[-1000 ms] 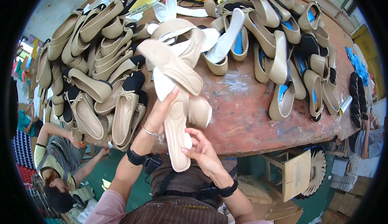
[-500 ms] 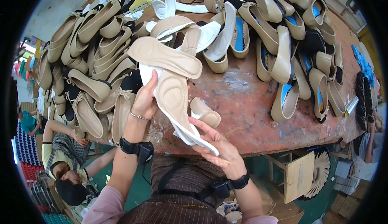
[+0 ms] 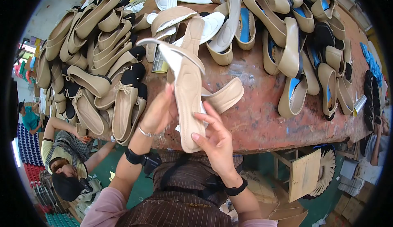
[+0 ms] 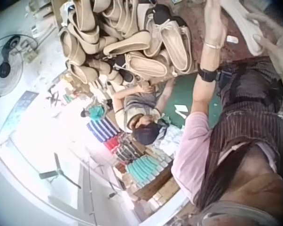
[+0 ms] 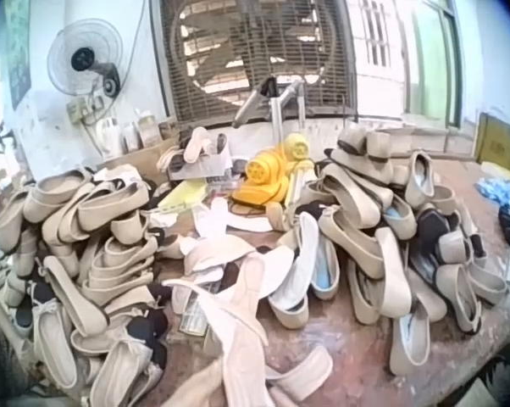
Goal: Applying labels and inserting insoles into finished shoes during a manufacturing process.
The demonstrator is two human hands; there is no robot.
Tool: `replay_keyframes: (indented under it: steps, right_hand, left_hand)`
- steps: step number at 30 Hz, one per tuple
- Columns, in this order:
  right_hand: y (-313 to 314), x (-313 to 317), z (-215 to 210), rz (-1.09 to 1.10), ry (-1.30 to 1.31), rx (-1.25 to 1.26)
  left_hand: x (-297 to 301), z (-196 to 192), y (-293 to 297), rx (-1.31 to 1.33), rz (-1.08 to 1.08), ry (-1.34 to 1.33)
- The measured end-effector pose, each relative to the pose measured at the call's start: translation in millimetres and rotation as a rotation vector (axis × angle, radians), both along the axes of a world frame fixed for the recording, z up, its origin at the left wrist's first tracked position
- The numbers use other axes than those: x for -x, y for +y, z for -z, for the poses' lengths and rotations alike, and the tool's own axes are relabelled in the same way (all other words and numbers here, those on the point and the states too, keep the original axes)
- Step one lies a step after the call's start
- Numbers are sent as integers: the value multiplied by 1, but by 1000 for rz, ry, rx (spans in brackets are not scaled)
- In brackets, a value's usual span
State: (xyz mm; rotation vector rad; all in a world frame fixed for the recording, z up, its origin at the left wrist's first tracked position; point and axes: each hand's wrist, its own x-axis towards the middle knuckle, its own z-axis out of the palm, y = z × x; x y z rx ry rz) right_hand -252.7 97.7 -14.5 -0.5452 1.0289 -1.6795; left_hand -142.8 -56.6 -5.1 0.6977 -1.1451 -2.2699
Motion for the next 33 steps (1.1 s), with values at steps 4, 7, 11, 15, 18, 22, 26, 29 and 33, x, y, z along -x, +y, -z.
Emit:
replay_keyframes:
  steps: [4, 7, 11, 15, 18, 22, 26, 29, 33]
  right_hand:
    - [2, -2, -1, -78, -557, -45]
    - [6, 2, 15, -204, -751, 9]
    - [11, 1, 29, -326, -853, 71]
    - [10, 12, 28, -388, -861, 63]
    - [13, 21, 21, -201, -943, -116]
    - [21, 40, 35, -156, -1048, 24]
    - [16, 63, 11, 8, -1008, -20]
    - [16, 80, -6, -25, -928, 125]
    - [18, 100, -26, 90, -1014, 282]
  left_hand:
    - [-21, 7, 29, 77, -10, -69]
    - [-31, 15, 47, 214, -60, -78]
    - [-38, 8, 52, 383, -115, -204]
    - [-43, -8, 55, 387, -171, -267]
    - [-46, -15, 54, 446, -151, -302]
    - [-54, -21, 48, 448, 85, -457]
    - [-64, -31, 33, -11, 203, -295]
    - [-72, -50, 13, -124, 293, -214]
    - [-83, -77, -15, -126, 197, -74]
